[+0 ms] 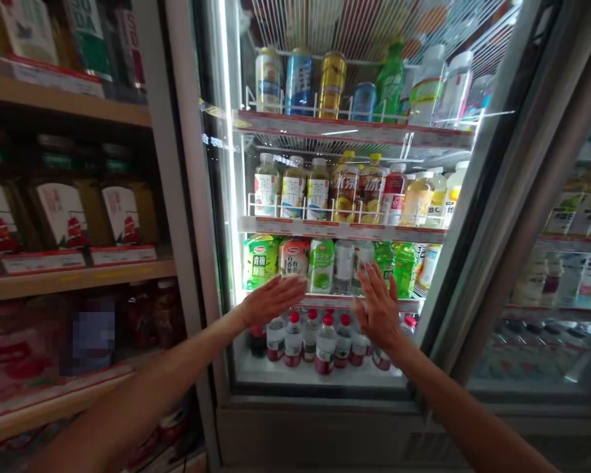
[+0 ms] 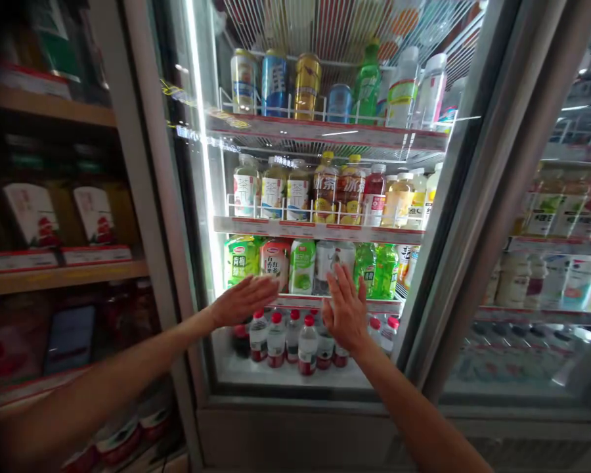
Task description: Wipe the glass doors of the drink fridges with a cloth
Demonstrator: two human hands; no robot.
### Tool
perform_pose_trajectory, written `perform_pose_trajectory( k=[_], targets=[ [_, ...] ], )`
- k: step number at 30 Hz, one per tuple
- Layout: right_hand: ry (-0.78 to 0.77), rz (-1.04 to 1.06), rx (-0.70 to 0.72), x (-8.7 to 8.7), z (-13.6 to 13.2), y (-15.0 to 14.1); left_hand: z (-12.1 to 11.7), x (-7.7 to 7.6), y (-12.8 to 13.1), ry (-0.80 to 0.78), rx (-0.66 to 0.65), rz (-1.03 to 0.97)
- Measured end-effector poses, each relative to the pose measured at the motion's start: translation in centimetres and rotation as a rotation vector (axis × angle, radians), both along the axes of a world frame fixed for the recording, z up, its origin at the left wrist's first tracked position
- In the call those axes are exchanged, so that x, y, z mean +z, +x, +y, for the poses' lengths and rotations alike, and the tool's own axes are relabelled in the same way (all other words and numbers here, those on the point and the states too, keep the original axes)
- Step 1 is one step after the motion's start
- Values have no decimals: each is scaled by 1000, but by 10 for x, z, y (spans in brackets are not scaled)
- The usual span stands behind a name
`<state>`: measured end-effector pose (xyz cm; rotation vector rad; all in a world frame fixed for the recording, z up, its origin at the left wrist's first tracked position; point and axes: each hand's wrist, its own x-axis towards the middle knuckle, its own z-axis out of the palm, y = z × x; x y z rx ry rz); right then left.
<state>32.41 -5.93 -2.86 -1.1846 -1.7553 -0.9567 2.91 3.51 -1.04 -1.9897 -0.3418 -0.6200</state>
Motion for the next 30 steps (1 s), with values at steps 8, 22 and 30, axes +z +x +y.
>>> perform_pose_trajectory(
  k=[8, 22, 30],
  targets=[
    [-28, 12, 2, -3, -1, -17, 7, -18, -46, 74, 115, -508],
    [-104, -67, 12, -22, -4, -24, 8, -5, -31, 22, -1, 70],
    [-78, -32, -10, -23, -10, -8, 11, 12, -29, 90, 53, -406]
  ],
)
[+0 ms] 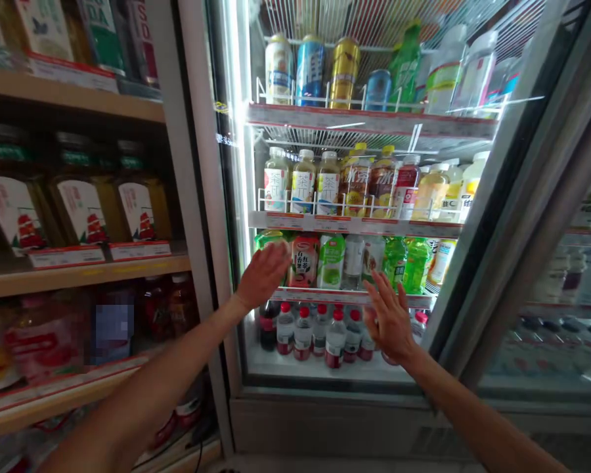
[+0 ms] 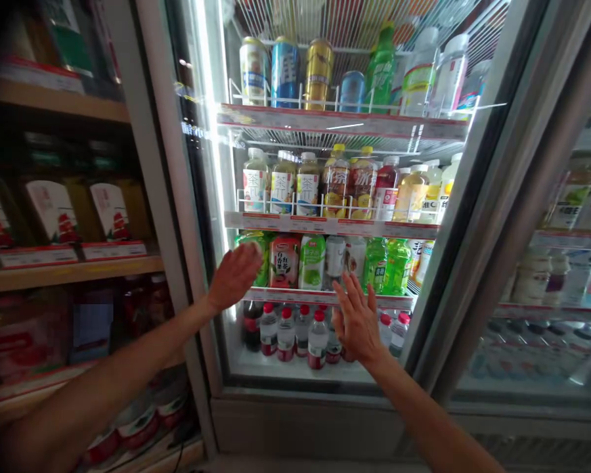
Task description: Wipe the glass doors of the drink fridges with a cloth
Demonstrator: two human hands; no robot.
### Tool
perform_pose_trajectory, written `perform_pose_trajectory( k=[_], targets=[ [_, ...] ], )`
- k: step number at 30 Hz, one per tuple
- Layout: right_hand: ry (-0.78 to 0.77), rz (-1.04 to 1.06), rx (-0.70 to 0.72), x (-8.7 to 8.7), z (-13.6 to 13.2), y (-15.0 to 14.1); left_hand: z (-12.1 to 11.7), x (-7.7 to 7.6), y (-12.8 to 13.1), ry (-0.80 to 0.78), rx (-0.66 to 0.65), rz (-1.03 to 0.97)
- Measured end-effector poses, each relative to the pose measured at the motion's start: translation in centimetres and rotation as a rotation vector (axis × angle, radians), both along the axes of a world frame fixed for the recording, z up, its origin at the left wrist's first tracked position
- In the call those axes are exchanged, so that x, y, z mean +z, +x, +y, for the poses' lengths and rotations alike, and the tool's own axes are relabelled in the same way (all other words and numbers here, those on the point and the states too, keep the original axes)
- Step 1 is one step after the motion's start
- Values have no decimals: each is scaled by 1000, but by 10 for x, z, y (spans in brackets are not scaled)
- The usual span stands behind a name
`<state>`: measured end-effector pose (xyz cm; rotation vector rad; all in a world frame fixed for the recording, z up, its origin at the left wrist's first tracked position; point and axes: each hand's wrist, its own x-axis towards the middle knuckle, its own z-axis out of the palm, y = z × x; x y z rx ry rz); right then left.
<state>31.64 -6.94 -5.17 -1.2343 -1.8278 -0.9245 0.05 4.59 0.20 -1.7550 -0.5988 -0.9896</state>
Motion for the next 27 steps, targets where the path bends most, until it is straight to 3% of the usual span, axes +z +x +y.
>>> perform_pose_trajectory(
  k=[2, 3, 6, 7, 11, 12, 15, 17, 21, 22, 23, 27],
  targets=[
    [2, -9, 0, 0, -2, 3, -4, -8, 0, -30, -28, 179],
    [4, -7, -1, 0, -2, 4, -5, -8, 1, -36, -27, 128],
    [18, 15, -8, -1, -2, 5, -6, 3, 12, -5, 8, -273],
    [22, 18, -7, -1, -2, 5, -6, 8, 18, 10, 1, -279],
    [28, 13, 0, -3, -1, 6, -3, 30, 38, 69, -62, 303],
    [32, 15, 0, -3, 0, 8, -2, 36, 40, 72, -35, 298],
    [48, 30, -6, -2, 0, 14, 0, 54, 46, 51, 114, -237],
    [58, 41, -17, -1, 0, 18, 0, 56, 54, 45, 131, -398],
    [73, 61, -30, -2, 1, 25, -3, 45, 69, 77, -67, 212],
    [76, 69, -31, -3, 1, 28, -2, 46, 70, 83, -103, 276],
    [78, 79, -30, -5, 1, 31, -2, 49, 70, 81, -120, 227],
    [93, 134, 2, -4, 1, 38, -2, 71, 81, 56, -151, -454]
  ],
)
